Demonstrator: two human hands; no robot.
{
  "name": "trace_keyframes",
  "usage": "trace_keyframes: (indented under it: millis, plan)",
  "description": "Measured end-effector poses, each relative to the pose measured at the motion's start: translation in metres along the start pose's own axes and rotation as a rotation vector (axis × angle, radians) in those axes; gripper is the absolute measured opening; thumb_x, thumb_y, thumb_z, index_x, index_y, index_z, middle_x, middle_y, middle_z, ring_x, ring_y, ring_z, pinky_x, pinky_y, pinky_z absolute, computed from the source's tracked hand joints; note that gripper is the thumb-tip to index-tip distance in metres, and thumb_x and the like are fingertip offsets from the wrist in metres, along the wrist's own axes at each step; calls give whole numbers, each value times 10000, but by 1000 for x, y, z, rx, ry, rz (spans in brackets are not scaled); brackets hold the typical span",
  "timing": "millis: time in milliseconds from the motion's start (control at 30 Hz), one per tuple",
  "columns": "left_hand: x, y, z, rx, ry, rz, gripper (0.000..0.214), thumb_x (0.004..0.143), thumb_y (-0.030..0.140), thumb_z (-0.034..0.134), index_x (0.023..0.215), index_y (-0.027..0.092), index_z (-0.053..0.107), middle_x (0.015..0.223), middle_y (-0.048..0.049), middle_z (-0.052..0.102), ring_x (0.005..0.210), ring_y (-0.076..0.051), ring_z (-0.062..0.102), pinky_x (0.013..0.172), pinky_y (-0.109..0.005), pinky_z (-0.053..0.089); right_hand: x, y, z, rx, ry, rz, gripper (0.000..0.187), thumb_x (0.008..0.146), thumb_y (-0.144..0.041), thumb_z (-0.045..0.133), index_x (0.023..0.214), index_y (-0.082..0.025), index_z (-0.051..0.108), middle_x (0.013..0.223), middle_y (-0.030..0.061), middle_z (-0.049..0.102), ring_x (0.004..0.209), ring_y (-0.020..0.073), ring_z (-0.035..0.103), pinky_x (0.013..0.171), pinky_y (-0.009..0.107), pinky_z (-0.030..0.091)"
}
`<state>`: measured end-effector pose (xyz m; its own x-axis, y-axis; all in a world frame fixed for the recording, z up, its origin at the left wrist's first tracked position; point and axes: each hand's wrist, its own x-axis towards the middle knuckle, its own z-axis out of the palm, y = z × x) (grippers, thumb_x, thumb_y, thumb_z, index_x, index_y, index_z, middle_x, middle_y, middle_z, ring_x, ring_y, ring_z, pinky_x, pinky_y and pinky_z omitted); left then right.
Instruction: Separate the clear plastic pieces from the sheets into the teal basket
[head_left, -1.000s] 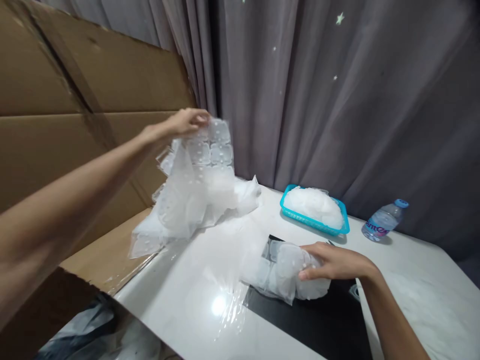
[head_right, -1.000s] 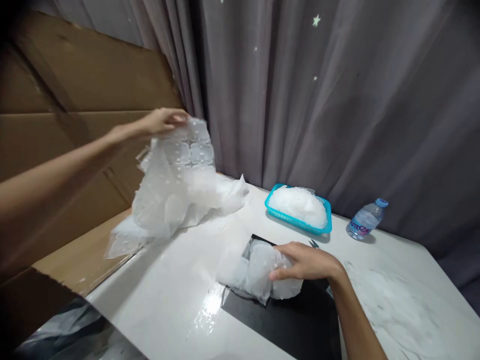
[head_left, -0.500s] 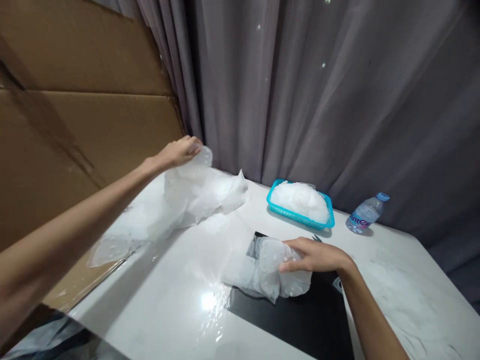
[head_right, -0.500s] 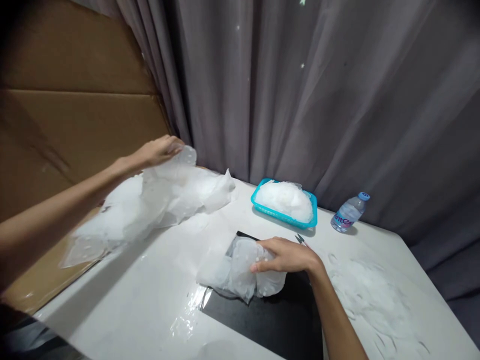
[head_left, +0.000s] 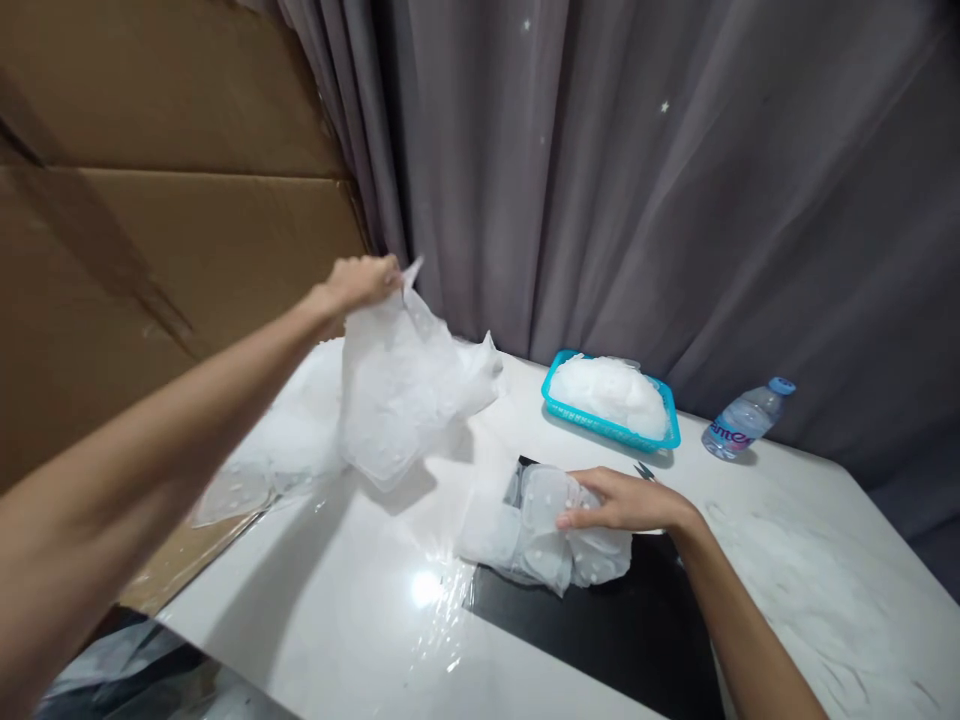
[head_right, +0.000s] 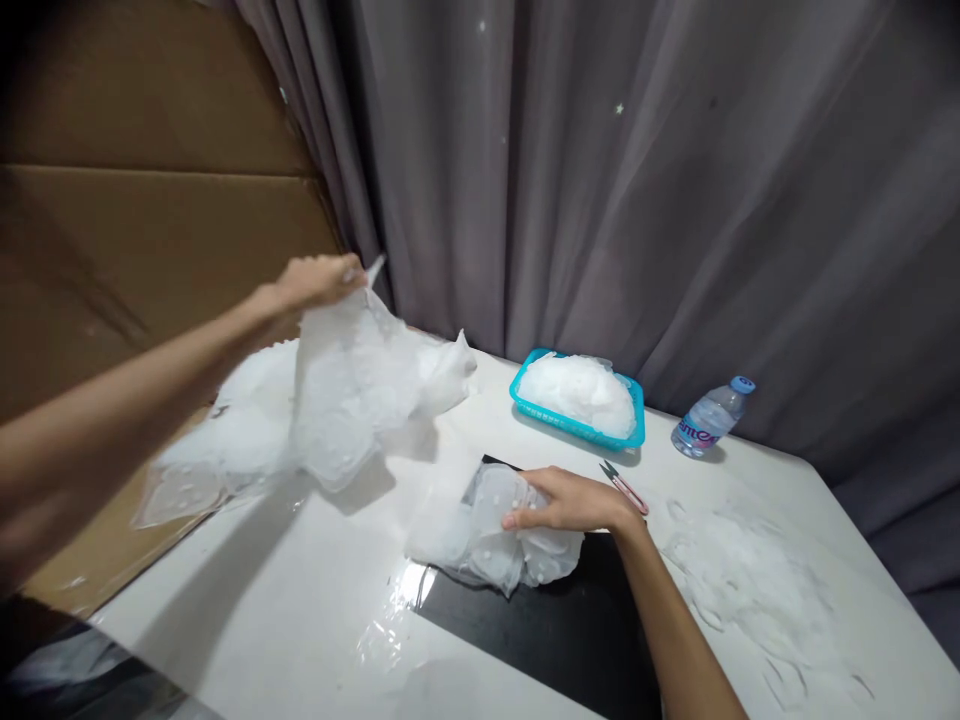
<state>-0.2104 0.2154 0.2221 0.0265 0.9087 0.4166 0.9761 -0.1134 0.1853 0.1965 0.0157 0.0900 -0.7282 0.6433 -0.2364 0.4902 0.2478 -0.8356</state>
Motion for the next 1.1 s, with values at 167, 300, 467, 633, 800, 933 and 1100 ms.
trace_keyframes:
  millis: [167, 300, 467, 633, 800, 933, 1100]
  plan:
    - [-25, -13, 56, 77, -153, -107, 376, 1020, 359, 652, 1338, 162, 618, 1339, -129, 639, 1156, -281, 663, 967, -502, 579, 1, 2, 1, 33, 7, -9, 434, 917, -564, 687, 1145, -198, 729, 1118, 22, 763, 1025, 239, 677, 885, 286, 518]
    - [-25, -1, 50, 39, -107, -84, 385, 1013, 263, 545, 1332, 52, 587, 1466, -294, 518, 1447, -476, 405, 1147, -670, 318, -2, 2, -2, -14, 15, -13, 414, 930, -561, 681, 1106, -190, 727, 1080, 15, 764, 989, 227, 681, 850, 273, 514]
    - [-64, 51, 56, -183, -232, 20, 490, 993, 491, 504, 1263, 95, 603, 1378, -256, 619, 1357, -426, 523, 1119, -530, 386, -14, -12, -2, -279, 404, -31, 344, 1037, -456, 562, 882, -189, 713, 850, 15, 755, 833, 213, 701, 759, 281, 494]
    - [-169, 110, 86, -573, -696, 66, 829, 975, 817, 188, 1038, 172, 705, 734, -66, 730, 686, -239, 686, 663, -316, 525, -24, -34, 27, -694, 1069, -257, 251, 1072, -240, 491, 1182, -161, 703, 964, 86, 802, 819, 222, 747, 692, 289, 505]
    - [-223, 125, 98, -978, -1034, 23, 854, 937, 880, 232, 1187, 220, 713, 1011, -79, 748, 905, -248, 675, 757, -320, 520, -17, -28, 115, -1061, 940, -477, 348, 992, -26, 406, 1223, -78, 662, 997, 112, 795, 786, 209, 722, 639, 302, 500]
    - [-223, 119, 108, -1031, -1204, 163, 636, 850, 689, 724, 1289, 233, 660, 1004, -47, 674, 952, -223, 622, 816, -284, 471, -23, -12, 165, -998, 695, -433, 316, 973, -105, 469, 1243, -84, 632, 1138, 134, 768, 917, 237, 721, 636, 306, 505]
    - [-246, 106, 85, -781, -1118, 304, 527, 927, 613, 671, 1302, 243, 665, 841, 3, 562, 767, -175, 539, 699, -253, 425, -36, -5, 176, -775, 547, -306, 253, 917, -209, 585, 1169, -190, 585, 1049, 44, 742, 859, 192, 710, 521, 297, 408]
